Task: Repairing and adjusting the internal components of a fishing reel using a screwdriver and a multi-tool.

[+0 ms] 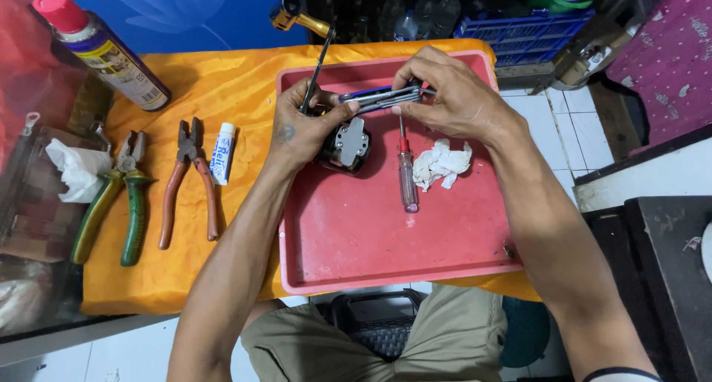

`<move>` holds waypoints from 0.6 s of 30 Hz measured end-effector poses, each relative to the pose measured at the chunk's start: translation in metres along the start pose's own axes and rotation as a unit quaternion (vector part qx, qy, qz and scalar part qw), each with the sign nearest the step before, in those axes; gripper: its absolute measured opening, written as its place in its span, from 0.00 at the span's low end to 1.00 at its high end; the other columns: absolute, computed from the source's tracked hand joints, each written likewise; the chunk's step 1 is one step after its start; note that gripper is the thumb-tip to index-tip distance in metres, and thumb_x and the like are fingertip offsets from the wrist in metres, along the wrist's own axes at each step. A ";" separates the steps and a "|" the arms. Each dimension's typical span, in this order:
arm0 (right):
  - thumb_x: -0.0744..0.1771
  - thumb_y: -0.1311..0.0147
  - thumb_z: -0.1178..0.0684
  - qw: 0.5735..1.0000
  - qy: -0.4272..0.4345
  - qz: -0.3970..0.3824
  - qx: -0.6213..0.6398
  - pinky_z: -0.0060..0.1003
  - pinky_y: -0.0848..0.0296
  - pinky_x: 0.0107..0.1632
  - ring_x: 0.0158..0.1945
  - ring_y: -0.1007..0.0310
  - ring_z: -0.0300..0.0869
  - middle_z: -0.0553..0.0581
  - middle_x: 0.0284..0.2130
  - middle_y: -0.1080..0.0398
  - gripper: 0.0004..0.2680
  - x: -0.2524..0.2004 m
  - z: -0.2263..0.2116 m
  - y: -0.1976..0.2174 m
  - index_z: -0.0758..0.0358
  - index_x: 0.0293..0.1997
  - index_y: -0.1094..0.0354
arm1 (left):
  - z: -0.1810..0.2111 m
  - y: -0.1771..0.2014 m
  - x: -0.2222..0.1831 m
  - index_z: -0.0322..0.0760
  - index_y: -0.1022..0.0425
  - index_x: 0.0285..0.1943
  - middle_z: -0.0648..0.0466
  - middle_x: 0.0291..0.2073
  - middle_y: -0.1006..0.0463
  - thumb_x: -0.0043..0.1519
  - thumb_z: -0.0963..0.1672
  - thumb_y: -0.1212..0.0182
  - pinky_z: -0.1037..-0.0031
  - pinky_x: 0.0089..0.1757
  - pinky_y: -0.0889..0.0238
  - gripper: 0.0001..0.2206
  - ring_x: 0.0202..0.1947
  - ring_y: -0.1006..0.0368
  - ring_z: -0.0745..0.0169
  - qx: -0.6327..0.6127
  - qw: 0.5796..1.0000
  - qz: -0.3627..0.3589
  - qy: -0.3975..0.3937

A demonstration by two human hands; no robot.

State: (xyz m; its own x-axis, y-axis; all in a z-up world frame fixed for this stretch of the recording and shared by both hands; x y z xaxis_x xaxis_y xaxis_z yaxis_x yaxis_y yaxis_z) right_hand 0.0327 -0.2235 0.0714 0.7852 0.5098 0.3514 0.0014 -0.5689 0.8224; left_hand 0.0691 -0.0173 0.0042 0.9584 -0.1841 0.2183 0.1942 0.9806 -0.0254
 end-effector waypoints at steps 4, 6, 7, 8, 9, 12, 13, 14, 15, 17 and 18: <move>0.68 0.38 0.50 1.000 -0.018 -0.024 -0.007 0.39 0.37 0.44 0.42 0.37 0.43 0.52 0.40 0.35 0.08 -0.002 0.003 -0.002 0.55 0.46 0.33 | 0.000 -0.001 0.001 0.46 0.33 0.27 0.60 0.27 0.22 0.53 0.42 0.23 0.80 0.35 0.27 0.16 0.28 0.22 0.72 -0.005 1.000 -0.007 -0.008; 0.68 0.38 0.48 0.999 -0.018 -0.024 -0.012 0.39 0.38 0.42 0.40 0.38 0.43 0.51 0.39 0.35 0.08 -0.002 0.007 -0.003 0.55 0.45 0.33 | -0.001 -0.001 0.001 0.46 0.35 0.27 0.60 0.28 0.21 0.53 0.43 0.23 0.80 0.36 0.27 0.17 0.29 0.22 0.73 -0.007 1.000 -0.012 -0.008; 0.68 0.38 0.48 1.000 -0.010 -0.019 -0.014 0.39 0.38 0.42 0.41 0.37 0.43 0.51 0.38 0.35 0.08 -0.002 0.008 -0.003 0.55 0.45 0.33 | -0.001 -0.001 0.001 0.47 0.36 0.27 0.60 0.29 0.21 0.53 0.43 0.23 0.80 0.36 0.27 0.18 0.30 0.23 0.74 -0.008 1.000 -0.011 -0.009; 0.68 0.38 0.48 1.000 -0.002 -0.014 -0.015 0.39 0.38 0.43 0.41 0.37 0.43 0.51 0.38 0.34 0.08 -0.002 0.009 -0.003 0.56 0.45 0.33 | -0.002 -0.002 0.001 0.48 0.37 0.26 0.61 0.29 0.21 0.53 0.42 0.23 0.80 0.36 0.27 0.18 0.30 0.24 0.74 -0.010 1.000 -0.011 -0.008; 0.68 0.38 0.48 1.000 -0.002 -0.014 -0.015 0.39 0.38 0.43 0.41 0.37 0.43 0.51 0.38 0.34 0.08 -0.002 0.008 -0.003 0.56 0.45 0.33 | -0.001 -0.002 0.001 0.48 0.37 0.26 0.61 0.29 0.21 0.53 0.42 0.23 0.80 0.36 0.27 0.18 0.30 0.24 0.74 -0.010 1.000 -0.011 -0.008; 0.67 0.37 0.49 1.000 -0.008 -0.008 -0.014 0.39 0.38 0.44 0.41 0.36 0.43 0.51 0.38 0.33 0.08 -0.001 0.009 -0.003 0.56 0.44 0.32 | -0.001 -0.002 0.001 0.47 0.36 0.27 0.60 0.30 0.20 0.53 0.43 0.23 0.80 0.36 0.27 0.18 0.31 0.23 0.74 -0.004 1.000 -0.015 -0.009; 0.67 0.36 0.50 1.000 -0.007 -0.006 -0.012 0.38 0.37 0.43 0.40 0.36 0.42 0.51 0.38 0.33 0.08 -0.002 0.011 -0.003 0.56 0.43 0.33 | -0.002 -0.002 0.001 0.48 0.39 0.27 0.59 0.30 0.20 0.53 0.43 0.23 0.80 0.37 0.26 0.19 0.31 0.23 0.74 -0.008 1.000 -0.013 -0.006; 0.66 0.36 0.51 1.000 -0.006 -0.004 -0.010 0.38 0.37 0.43 0.39 0.36 0.42 0.51 0.37 0.34 0.08 -0.002 0.012 -0.003 0.56 0.43 0.33 | -0.003 -0.003 0.002 0.49 0.41 0.26 0.59 0.30 0.20 0.53 0.42 0.24 0.79 0.37 0.26 0.21 0.31 0.23 0.73 -0.013 1.000 -0.013 -0.003; 0.66 0.36 0.51 1.000 -0.006 -0.003 -0.011 0.38 0.37 0.43 0.39 0.36 0.42 0.51 0.37 0.34 0.08 -0.002 0.013 -0.004 0.56 0.43 0.33 | -0.002 -0.002 0.002 0.49 0.41 0.26 0.59 0.30 0.20 0.53 0.42 0.24 0.79 0.37 0.26 0.21 0.31 0.23 0.73 -0.013 1.000 -0.014 -0.003; 0.66 0.36 0.51 1.000 -0.001 -0.003 -0.020 0.38 0.38 0.43 0.40 0.36 0.42 0.50 0.37 0.33 0.08 -0.002 0.014 -0.005 0.56 0.42 0.34 | -0.003 -0.002 0.001 0.48 0.39 0.26 0.61 0.30 0.21 0.53 0.43 0.24 0.81 0.36 0.27 0.20 0.31 0.24 0.75 -0.002 1.000 -0.011 0.001; 0.66 0.36 0.51 1.000 -0.001 -0.003 -0.020 0.38 0.38 0.43 0.40 0.36 0.42 0.50 0.37 0.33 0.08 -0.002 0.015 -0.005 0.56 0.42 0.34 | -0.002 -0.002 0.001 0.48 0.39 0.26 0.61 0.30 0.21 0.53 0.43 0.24 0.81 0.36 0.27 0.20 0.31 0.24 0.75 -0.002 1.000 -0.011 0.001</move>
State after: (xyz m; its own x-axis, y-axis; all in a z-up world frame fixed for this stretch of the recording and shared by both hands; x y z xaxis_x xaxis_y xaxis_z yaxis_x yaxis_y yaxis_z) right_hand 0.0401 -0.2313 0.0602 0.7868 0.5114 0.3456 -0.0190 -0.5396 0.8417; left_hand 0.0707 -0.0193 0.0022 0.9542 -0.2054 0.2174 0.2157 0.9761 -0.0247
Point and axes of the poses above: each hand's wrist, its own x-axis towards the middle knuckle, its own y-axis out of the back of the hand, z = x × y, the point moved 7 cm from there along x, towards the middle knuckle
